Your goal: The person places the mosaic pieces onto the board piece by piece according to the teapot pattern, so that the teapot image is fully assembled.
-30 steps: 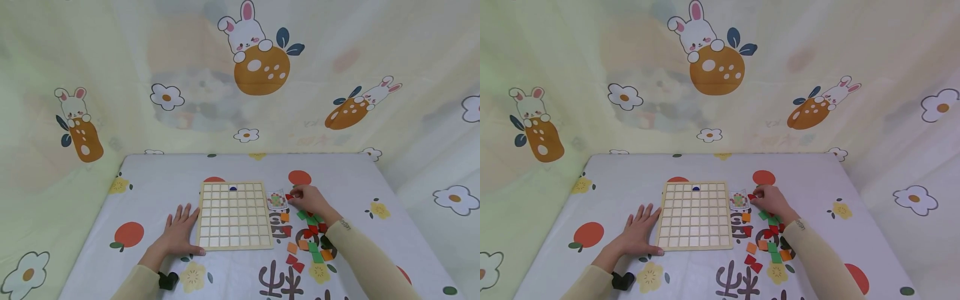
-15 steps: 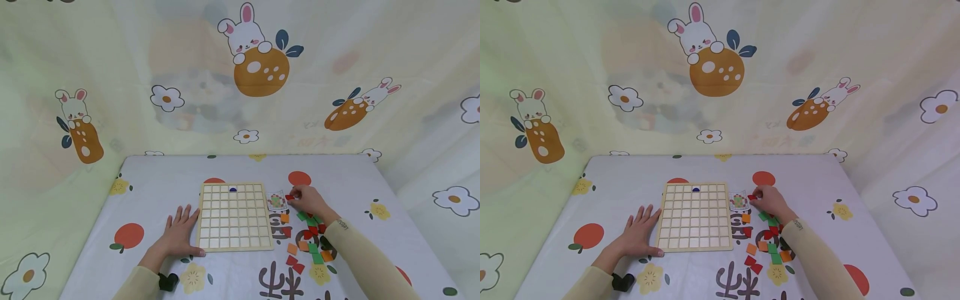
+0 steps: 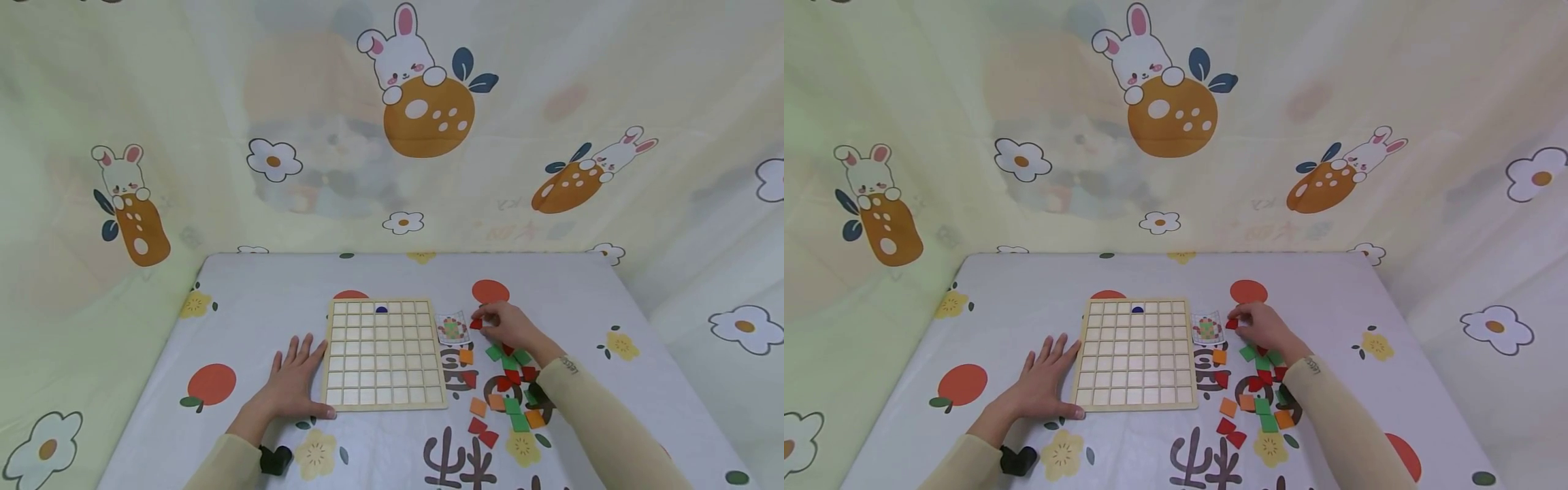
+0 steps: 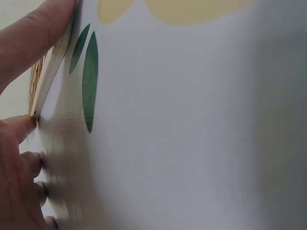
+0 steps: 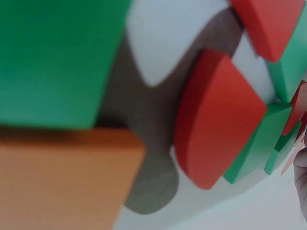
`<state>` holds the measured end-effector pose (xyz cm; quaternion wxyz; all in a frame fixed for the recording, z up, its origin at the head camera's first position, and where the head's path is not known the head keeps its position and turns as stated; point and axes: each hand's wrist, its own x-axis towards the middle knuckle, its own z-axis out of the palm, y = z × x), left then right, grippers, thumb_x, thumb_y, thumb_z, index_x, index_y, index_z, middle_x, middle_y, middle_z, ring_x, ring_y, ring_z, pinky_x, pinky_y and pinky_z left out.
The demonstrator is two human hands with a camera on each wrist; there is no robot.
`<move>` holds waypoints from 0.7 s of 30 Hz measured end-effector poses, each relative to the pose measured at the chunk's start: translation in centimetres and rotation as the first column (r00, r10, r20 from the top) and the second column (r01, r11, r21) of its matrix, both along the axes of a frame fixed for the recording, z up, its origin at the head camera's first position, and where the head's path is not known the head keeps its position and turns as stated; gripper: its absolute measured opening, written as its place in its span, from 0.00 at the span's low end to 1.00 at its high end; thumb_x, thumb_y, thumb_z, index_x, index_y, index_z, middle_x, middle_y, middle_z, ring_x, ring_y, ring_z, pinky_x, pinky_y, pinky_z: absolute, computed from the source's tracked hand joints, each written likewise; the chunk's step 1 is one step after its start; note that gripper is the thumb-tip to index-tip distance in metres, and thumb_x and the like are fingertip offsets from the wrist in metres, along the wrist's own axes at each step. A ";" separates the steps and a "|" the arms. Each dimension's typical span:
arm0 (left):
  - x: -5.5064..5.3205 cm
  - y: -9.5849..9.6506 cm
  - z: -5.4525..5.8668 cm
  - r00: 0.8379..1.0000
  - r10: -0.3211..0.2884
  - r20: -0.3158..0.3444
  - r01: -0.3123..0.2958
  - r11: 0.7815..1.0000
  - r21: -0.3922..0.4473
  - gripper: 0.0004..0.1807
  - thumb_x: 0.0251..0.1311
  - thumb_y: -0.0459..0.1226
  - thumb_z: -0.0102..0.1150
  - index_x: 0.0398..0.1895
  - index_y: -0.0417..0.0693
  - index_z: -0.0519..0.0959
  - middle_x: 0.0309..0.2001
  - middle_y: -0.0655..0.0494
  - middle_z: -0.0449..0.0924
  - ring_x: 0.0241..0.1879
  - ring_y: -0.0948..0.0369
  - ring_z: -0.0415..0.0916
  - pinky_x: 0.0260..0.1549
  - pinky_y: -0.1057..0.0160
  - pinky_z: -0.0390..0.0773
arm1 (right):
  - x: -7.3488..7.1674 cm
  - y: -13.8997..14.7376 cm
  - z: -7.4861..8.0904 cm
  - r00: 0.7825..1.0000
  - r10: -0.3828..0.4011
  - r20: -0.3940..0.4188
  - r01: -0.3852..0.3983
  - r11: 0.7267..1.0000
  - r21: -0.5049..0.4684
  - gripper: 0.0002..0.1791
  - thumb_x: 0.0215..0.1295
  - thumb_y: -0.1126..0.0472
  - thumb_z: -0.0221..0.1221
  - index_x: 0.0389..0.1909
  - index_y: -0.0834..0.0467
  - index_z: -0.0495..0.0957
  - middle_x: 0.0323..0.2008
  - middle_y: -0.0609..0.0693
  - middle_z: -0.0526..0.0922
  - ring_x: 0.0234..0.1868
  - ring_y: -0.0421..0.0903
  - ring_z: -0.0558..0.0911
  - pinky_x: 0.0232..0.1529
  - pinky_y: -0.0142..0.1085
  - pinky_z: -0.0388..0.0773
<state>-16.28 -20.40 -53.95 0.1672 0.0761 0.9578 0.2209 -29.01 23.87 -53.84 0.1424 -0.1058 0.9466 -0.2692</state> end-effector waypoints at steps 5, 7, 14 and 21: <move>0.0 0.0 0.2 1.000 0.000 -0.001 0.000 1.000 0.002 0.71 0.33 0.63 0.80 0.82 0.50 0.53 0.83 0.41 0.41 0.82 0.38 0.30 0.75 0.27 0.34 | 0.0 0.2 -0.1 1.000 0.006 -0.012 -0.006 1.000 0.014 0.20 0.66 0.62 0.67 0.58 0.62 0.81 0.52 0.60 0.82 0.49 0.54 0.76 0.55 0.50 0.81; 0.0 0.0 0.2 1.000 0.000 -0.002 0.000 1.000 0.001 0.71 0.33 0.63 0.80 0.82 0.50 0.53 0.83 0.41 0.41 0.82 0.38 0.30 0.75 0.27 0.34 | 0.0 0.1 -0.1 1.000 -0.006 -0.017 0.007 1.000 0.020 0.21 0.65 0.60 0.68 0.57 0.63 0.81 0.51 0.60 0.83 0.48 0.54 0.77 0.55 0.50 0.81; 0.0 0.0 0.1 1.000 0.001 -0.005 -0.001 1.000 0.004 0.71 0.33 0.63 0.80 0.82 0.51 0.54 0.83 0.41 0.41 0.82 0.38 0.30 0.75 0.27 0.34 | 0.1 0.0 0.2 0.999 -0.029 -0.038 0.029 1.000 0.006 0.16 0.66 0.60 0.68 0.51 0.65 0.83 0.47 0.60 0.83 0.44 0.53 0.76 0.50 0.46 0.81; -0.1 -0.1 0.0 1.000 -0.002 0.001 0.002 1.000 0.001 0.71 0.33 0.63 0.80 0.82 0.51 0.53 0.84 0.41 0.40 0.83 0.38 0.30 0.75 0.27 0.34 | 0.1 0.4 0.7 0.997 -0.054 -0.048 0.054 0.999 0.004 0.17 0.67 0.59 0.68 0.52 0.64 0.83 0.46 0.58 0.84 0.44 0.52 0.77 0.48 0.44 0.82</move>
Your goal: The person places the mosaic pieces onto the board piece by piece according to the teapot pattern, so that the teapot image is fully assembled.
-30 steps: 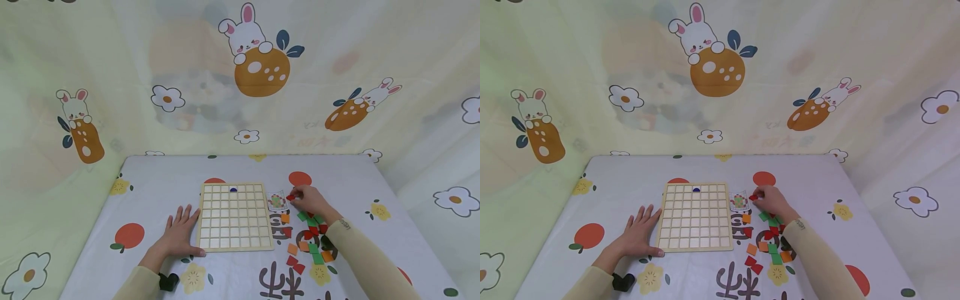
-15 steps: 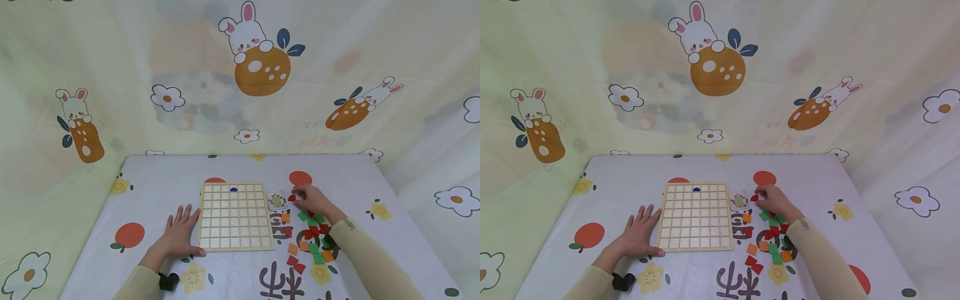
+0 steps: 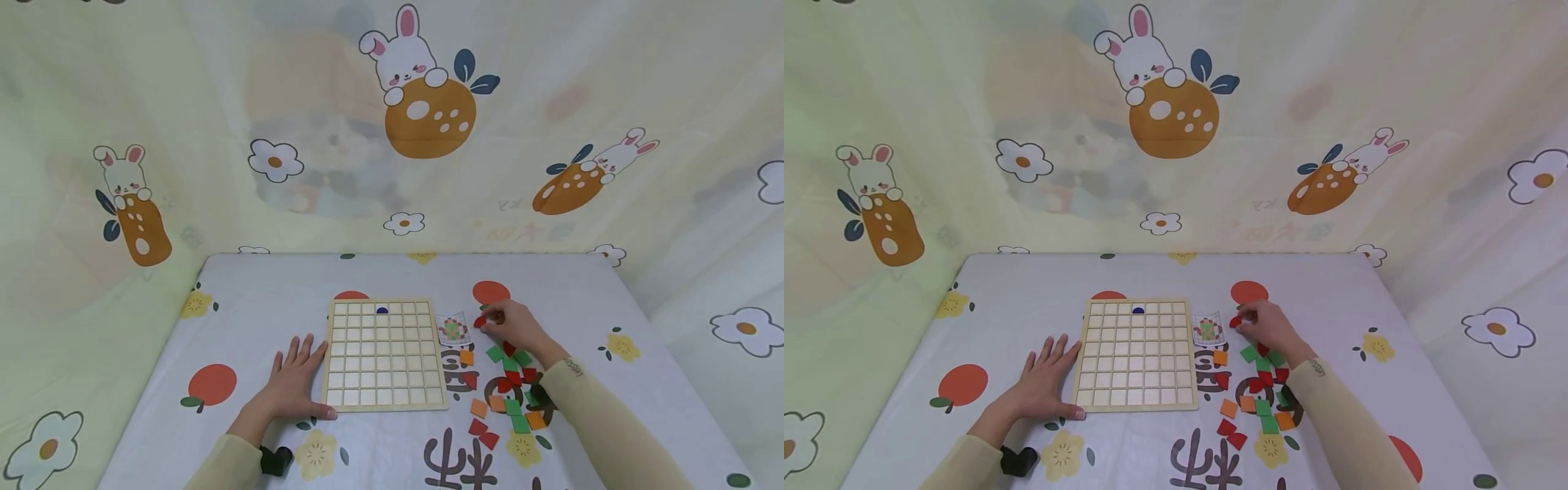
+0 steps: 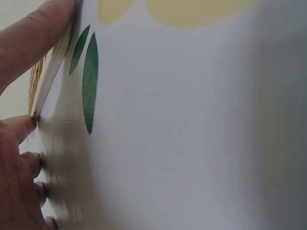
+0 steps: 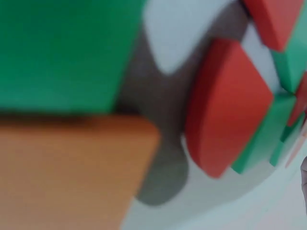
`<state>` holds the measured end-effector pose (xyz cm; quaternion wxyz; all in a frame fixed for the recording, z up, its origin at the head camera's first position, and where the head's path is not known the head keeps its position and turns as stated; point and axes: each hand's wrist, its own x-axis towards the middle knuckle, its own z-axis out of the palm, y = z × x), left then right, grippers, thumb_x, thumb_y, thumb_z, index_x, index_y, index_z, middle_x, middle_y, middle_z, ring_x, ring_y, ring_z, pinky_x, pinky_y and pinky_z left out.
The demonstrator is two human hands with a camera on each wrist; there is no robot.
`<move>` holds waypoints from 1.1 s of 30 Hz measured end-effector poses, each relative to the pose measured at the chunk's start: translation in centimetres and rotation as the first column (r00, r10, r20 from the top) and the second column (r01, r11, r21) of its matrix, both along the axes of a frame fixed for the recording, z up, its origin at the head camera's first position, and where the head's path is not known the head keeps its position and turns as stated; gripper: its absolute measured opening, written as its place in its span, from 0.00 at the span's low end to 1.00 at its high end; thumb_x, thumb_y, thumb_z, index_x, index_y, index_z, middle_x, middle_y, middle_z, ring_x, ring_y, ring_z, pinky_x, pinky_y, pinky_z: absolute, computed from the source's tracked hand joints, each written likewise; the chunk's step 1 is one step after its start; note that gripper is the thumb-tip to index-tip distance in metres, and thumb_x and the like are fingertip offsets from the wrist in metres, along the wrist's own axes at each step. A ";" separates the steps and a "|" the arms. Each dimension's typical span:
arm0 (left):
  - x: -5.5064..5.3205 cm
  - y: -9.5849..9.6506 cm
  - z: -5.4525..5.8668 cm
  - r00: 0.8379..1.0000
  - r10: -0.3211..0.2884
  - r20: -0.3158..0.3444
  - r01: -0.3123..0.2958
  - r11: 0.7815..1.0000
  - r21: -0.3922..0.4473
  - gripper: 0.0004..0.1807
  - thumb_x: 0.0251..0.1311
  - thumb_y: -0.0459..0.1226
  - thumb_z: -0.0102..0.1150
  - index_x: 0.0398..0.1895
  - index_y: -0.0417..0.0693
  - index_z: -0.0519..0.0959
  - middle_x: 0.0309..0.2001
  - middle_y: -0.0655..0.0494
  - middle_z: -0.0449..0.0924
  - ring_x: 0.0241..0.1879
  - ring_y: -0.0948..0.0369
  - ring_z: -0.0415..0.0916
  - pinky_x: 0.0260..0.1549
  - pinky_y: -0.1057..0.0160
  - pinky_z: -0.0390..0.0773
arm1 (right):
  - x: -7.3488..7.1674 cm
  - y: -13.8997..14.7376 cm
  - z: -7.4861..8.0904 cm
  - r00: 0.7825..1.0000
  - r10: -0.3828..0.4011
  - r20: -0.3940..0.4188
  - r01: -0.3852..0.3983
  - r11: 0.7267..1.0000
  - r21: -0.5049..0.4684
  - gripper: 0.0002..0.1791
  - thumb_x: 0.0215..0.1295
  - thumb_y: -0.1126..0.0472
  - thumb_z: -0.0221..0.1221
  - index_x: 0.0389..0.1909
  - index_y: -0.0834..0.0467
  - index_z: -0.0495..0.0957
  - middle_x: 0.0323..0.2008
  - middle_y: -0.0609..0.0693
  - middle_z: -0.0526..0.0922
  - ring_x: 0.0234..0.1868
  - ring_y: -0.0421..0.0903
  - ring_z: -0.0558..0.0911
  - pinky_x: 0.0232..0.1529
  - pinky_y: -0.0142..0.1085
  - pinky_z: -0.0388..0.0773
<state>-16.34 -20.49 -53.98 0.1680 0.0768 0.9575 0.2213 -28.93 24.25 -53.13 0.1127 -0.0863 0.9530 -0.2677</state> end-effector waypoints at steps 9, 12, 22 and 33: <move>-0.1 -0.2 0.3 1.000 0.004 0.008 -0.004 1.000 -0.011 0.71 0.34 0.63 0.80 0.82 0.51 0.53 0.84 0.41 0.40 0.82 0.38 0.29 0.75 0.27 0.34 | -0.6 -1.6 2.3 0.992 0.043 -0.118 -0.052 0.996 -0.069 0.16 0.64 0.61 0.70 0.50 0.65 0.84 0.43 0.59 0.85 0.41 0.52 0.78 0.44 0.42 0.80; -0.1 -0.2 0.3 1.000 0.003 0.006 -0.002 1.000 -0.006 0.71 0.34 0.63 0.80 0.82 0.51 0.53 0.84 0.41 0.40 0.82 0.38 0.29 0.75 0.27 0.34 | -0.7 -2.8 2.9 0.980 0.108 -0.167 -0.124 0.988 -0.088 0.15 0.63 0.62 0.71 0.48 0.64 0.85 0.42 0.59 0.86 0.40 0.51 0.80 0.44 0.44 0.82; 0.0 -0.1 0.1 1.000 0.006 0.002 -0.006 1.000 -0.005 0.71 0.34 0.62 0.80 0.82 0.52 0.53 0.84 0.42 0.40 0.83 0.38 0.29 0.76 0.28 0.34 | -1.2 -8.8 2.9 0.982 0.171 -0.076 -0.179 0.977 -0.116 0.17 0.66 0.59 0.69 0.53 0.60 0.85 0.49 0.57 0.83 0.46 0.51 0.80 0.46 0.42 0.82; 0.1 0.0 0.1 1.000 -0.001 -0.019 0.001 1.000 -0.006 0.70 0.35 0.61 0.81 0.82 0.50 0.53 0.84 0.41 0.41 0.82 0.38 0.30 0.76 0.28 0.34 | -1.8 -15.9 1.7 0.969 0.247 -0.019 -0.248 0.961 -0.121 0.16 0.64 0.58 0.70 0.49 0.60 0.86 0.44 0.54 0.83 0.42 0.47 0.77 0.45 0.40 0.79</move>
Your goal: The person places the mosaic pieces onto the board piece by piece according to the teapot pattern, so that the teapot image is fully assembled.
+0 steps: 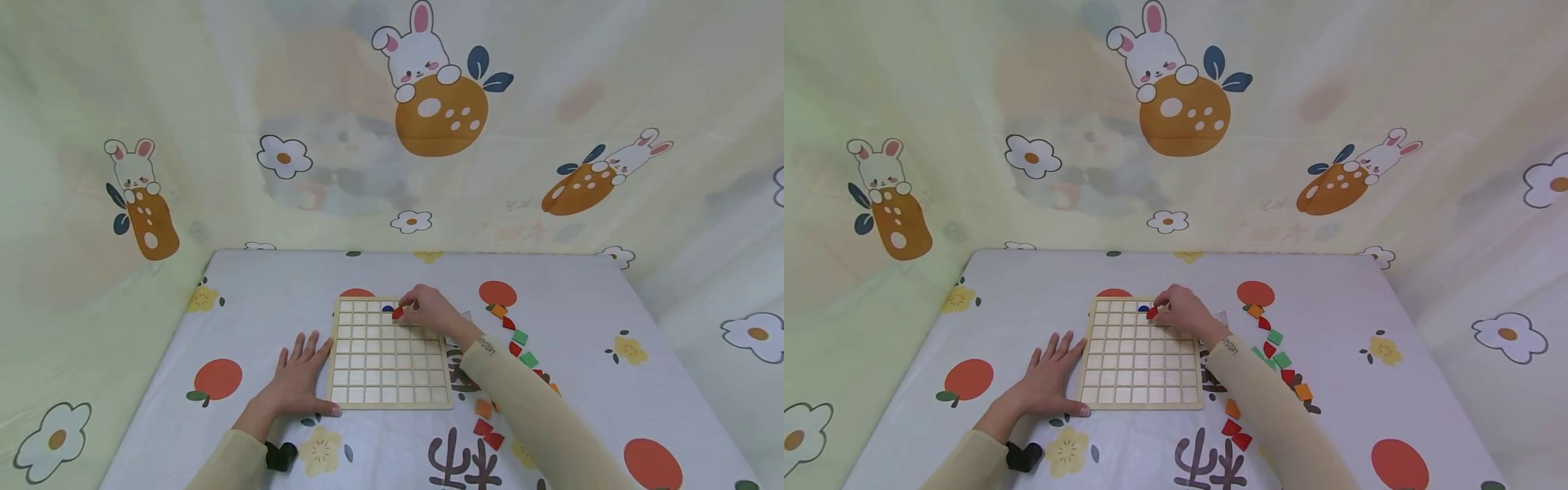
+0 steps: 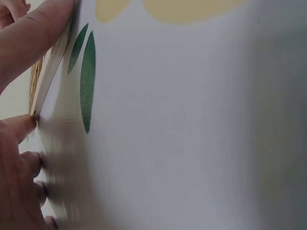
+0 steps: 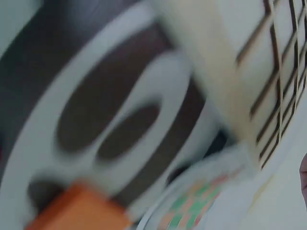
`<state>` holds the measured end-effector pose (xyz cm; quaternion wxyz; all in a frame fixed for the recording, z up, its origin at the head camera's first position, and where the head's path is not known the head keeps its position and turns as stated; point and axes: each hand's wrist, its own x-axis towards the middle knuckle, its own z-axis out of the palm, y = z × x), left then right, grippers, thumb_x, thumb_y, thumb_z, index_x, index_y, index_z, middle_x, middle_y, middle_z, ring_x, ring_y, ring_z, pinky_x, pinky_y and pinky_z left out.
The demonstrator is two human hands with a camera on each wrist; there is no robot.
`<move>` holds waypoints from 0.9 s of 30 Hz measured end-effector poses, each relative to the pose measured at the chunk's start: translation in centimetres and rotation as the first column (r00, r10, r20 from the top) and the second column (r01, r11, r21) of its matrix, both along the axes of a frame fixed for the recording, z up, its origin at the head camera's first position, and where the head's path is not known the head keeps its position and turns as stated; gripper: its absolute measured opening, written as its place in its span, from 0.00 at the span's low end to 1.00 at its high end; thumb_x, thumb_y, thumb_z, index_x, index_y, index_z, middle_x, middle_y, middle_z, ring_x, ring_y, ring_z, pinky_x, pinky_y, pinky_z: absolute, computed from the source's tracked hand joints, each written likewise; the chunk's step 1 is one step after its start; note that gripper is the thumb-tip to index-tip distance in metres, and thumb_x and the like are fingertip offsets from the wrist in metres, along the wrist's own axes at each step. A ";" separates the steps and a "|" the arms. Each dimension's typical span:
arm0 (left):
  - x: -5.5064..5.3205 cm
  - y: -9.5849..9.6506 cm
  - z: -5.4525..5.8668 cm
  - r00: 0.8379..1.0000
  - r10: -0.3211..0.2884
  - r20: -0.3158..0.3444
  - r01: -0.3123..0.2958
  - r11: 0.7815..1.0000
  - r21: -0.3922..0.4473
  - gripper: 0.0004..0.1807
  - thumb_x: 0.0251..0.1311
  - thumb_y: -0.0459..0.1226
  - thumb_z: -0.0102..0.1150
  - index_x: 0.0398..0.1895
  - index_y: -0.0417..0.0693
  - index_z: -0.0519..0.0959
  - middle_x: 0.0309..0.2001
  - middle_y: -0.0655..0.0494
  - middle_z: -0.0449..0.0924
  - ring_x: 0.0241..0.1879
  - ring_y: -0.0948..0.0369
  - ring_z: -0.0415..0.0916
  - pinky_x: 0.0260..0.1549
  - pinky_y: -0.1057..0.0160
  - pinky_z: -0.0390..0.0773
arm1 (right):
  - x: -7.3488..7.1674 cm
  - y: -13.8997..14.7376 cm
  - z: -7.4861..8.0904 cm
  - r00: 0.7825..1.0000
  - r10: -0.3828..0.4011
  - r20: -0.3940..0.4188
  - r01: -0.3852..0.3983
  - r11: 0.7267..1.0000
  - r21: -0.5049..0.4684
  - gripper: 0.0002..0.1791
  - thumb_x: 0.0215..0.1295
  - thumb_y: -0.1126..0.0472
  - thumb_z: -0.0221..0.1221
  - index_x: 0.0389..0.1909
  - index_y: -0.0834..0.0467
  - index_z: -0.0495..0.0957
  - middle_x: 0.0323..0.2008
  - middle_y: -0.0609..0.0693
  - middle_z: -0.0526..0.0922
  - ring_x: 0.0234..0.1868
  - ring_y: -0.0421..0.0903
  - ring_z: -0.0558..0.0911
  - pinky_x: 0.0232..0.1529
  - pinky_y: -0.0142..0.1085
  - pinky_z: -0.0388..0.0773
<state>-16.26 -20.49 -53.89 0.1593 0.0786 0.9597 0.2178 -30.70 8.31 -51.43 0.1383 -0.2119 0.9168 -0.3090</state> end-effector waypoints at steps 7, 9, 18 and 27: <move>-0.1 -0.1 -0.1 1.000 0.003 -0.001 -0.003 1.000 -0.003 0.70 0.36 0.61 0.81 0.82 0.50 0.54 0.84 0.41 0.41 0.83 0.38 0.30 0.76 0.28 0.35 | -0.1 -2.6 -1.0 0.997 0.044 -0.070 -0.041 0.998 0.044 0.13 0.64 0.59 0.70 0.47 0.59 0.87 0.46 0.54 0.82 0.43 0.48 0.80 0.48 0.43 0.82; 0.0 -0.1 -0.1 1.000 0.007 0.009 -0.007 1.000 -0.001 0.70 0.35 0.61 0.81 0.82 0.51 0.54 0.84 0.42 0.41 0.83 0.39 0.30 0.76 0.28 0.35 | 0.0 -3.2 -0.9 0.996 0.049 -0.071 -0.046 0.998 0.042 0.12 0.64 0.60 0.70 0.46 0.60 0.87 0.46 0.55 0.82 0.44 0.48 0.80 0.49 0.43 0.82; 0.1 0.1 0.0 1.000 0.013 0.027 -0.013 1.000 0.002 0.70 0.35 0.62 0.81 0.82 0.52 0.54 0.84 0.43 0.41 0.83 0.39 0.30 0.76 0.28 0.36 | -0.1 -4.6 -1.1 0.986 0.095 -0.136 -0.079 0.990 0.117 0.12 0.62 0.59 0.72 0.44 0.59 0.88 0.43 0.52 0.83 0.45 0.48 0.78 0.51 0.42 0.79; 0.0 0.0 0.2 1.000 0.011 0.024 -0.011 1.000 0.003 0.70 0.34 0.63 0.80 0.82 0.52 0.54 0.84 0.42 0.41 0.83 0.39 0.30 0.76 0.28 0.36 | -0.3 -5.1 -1.3 0.984 0.106 -0.142 -0.087 0.988 0.130 0.09 0.62 0.58 0.72 0.40 0.58 0.88 0.41 0.52 0.82 0.44 0.48 0.76 0.50 0.41 0.79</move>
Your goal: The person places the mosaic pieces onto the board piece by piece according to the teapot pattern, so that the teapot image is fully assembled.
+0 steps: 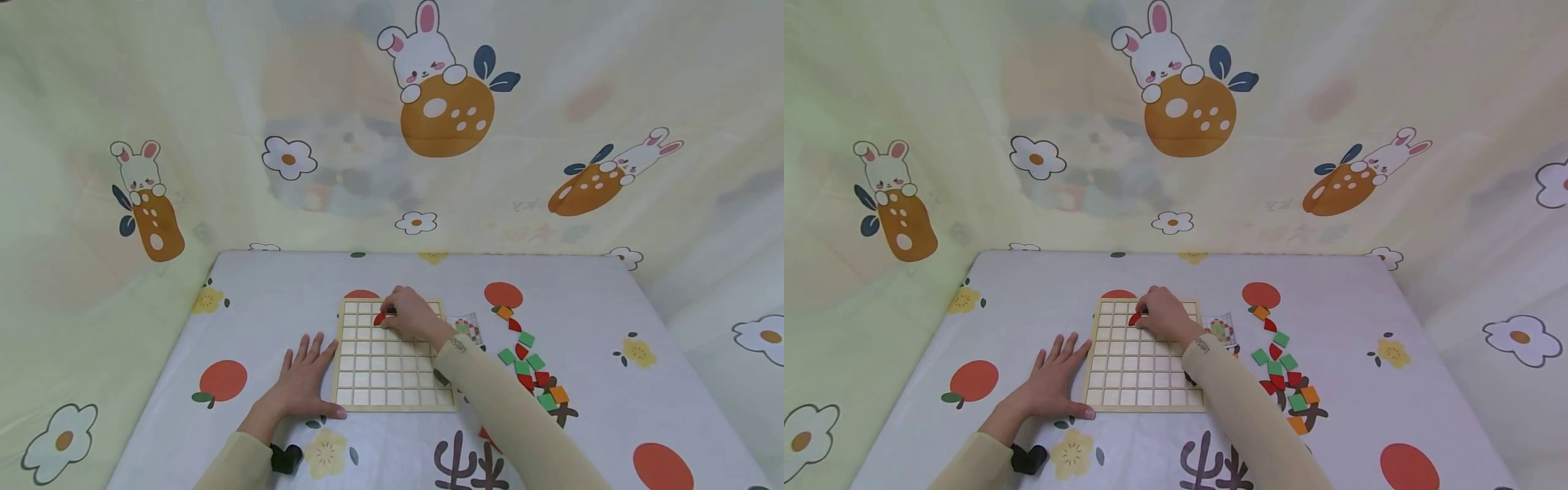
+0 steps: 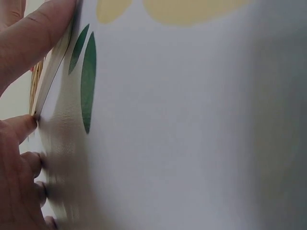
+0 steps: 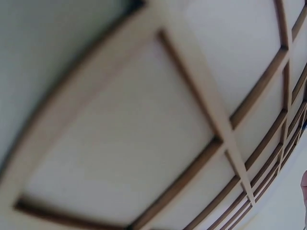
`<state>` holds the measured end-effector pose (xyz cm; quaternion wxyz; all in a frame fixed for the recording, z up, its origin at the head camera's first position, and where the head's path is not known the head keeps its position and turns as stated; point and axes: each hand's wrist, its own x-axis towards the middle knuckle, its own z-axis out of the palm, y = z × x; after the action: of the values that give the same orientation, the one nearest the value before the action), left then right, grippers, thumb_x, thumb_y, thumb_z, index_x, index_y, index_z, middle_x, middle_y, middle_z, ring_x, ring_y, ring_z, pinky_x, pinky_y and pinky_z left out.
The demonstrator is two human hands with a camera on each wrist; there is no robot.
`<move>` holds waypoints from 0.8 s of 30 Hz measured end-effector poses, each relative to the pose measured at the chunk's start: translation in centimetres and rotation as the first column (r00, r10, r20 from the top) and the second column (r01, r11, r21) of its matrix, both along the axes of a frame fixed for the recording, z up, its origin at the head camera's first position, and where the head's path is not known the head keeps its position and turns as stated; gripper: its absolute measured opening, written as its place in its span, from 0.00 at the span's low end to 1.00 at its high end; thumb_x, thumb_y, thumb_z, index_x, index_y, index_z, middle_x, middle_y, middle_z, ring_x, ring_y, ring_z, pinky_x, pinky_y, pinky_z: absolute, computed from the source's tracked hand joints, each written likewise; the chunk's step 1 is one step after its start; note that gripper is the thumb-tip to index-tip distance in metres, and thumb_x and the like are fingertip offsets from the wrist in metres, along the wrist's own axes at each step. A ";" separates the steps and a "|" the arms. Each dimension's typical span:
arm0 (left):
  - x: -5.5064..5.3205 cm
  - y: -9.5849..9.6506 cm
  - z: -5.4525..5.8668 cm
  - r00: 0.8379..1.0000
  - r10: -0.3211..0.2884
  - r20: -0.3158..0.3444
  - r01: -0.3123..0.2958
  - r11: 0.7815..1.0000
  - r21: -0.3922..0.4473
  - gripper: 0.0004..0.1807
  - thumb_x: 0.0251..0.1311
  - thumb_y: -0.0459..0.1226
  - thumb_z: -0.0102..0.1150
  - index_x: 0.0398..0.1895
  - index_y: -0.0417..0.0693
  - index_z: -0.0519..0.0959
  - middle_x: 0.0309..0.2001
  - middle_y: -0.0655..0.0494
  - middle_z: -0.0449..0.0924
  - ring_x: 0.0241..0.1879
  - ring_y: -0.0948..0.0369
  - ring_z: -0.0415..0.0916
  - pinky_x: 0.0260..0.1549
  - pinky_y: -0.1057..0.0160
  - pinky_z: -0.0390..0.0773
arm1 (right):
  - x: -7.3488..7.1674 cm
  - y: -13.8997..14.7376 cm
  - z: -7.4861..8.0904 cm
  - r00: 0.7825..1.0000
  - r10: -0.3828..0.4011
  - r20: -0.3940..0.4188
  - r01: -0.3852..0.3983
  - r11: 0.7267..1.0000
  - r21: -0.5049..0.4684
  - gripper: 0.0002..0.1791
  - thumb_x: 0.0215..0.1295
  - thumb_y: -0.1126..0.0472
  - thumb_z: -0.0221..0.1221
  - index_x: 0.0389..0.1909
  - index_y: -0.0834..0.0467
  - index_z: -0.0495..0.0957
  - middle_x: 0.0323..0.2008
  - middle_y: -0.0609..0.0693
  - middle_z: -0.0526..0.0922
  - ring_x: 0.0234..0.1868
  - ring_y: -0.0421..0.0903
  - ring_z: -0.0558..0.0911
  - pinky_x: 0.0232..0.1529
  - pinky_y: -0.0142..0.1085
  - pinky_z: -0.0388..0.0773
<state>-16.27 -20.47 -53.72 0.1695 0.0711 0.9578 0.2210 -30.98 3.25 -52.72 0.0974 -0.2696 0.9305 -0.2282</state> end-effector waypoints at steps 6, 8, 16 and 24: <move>-0.1 0.0 -0.1 1.000 -0.003 -0.001 0.003 1.000 0.003 0.71 0.34 0.63 0.80 0.82 0.52 0.54 0.84 0.42 0.41 0.83 0.39 0.30 0.76 0.28 0.35 | 0.2 -0.1 -0.1 1.000 0.007 0.008 -0.007 1.000 0.002 0.08 0.63 0.59 0.71 0.40 0.57 0.88 0.42 0.52 0.82 0.45 0.48 0.77 0.49 0.42 0.79; -0.1 -0.1 -0.1 1.000 -0.001 0.001 0.001 1.000 0.004 0.71 0.34 0.63 0.80 0.82 0.52 0.54 0.84 0.42 0.41 0.83 0.39 0.30 0.76 0.28 0.35 | 0.2 -0.1 -0.1 1.000 0.006 0.009 -0.006 1.000 0.006 0.08 0.63 0.59 0.71 0.41 0.57 0.88 0.43 0.52 0.82 0.45 0.49 0.77 0.49 0.42 0.79; -0.1 0.1 -0.3 1.000 -0.006 -0.002 0.006 1.000 -0.009 0.71 0.34 0.64 0.80 0.82 0.52 0.53 0.84 0.42 0.41 0.83 0.39 0.30 0.76 0.28 0.36 | 0.3 0.6 0.3 0.999 -0.021 0.043 0.022 0.999 -0.024 0.11 0.64 0.59 0.70 0.45 0.57 0.88 0.47 0.53 0.83 0.50 0.51 0.78 0.54 0.43 0.79; 0.0 0.1 0.2 1.000 -0.011 -0.005 0.010 1.000 -0.026 0.71 0.34 0.64 0.80 0.82 0.49 0.54 0.83 0.40 0.42 0.82 0.37 0.32 0.75 0.27 0.38 | 0.2 5.0 2.6 0.990 -0.076 0.121 0.094 0.983 -0.156 0.16 0.68 0.60 0.67 0.54 0.61 0.84 0.51 0.58 0.80 0.53 0.54 0.79 0.55 0.49 0.79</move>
<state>-16.30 -20.36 -53.56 0.1690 0.0745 0.9606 0.2075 -30.74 8.21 -50.14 0.1187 -0.2231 0.9124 -0.3220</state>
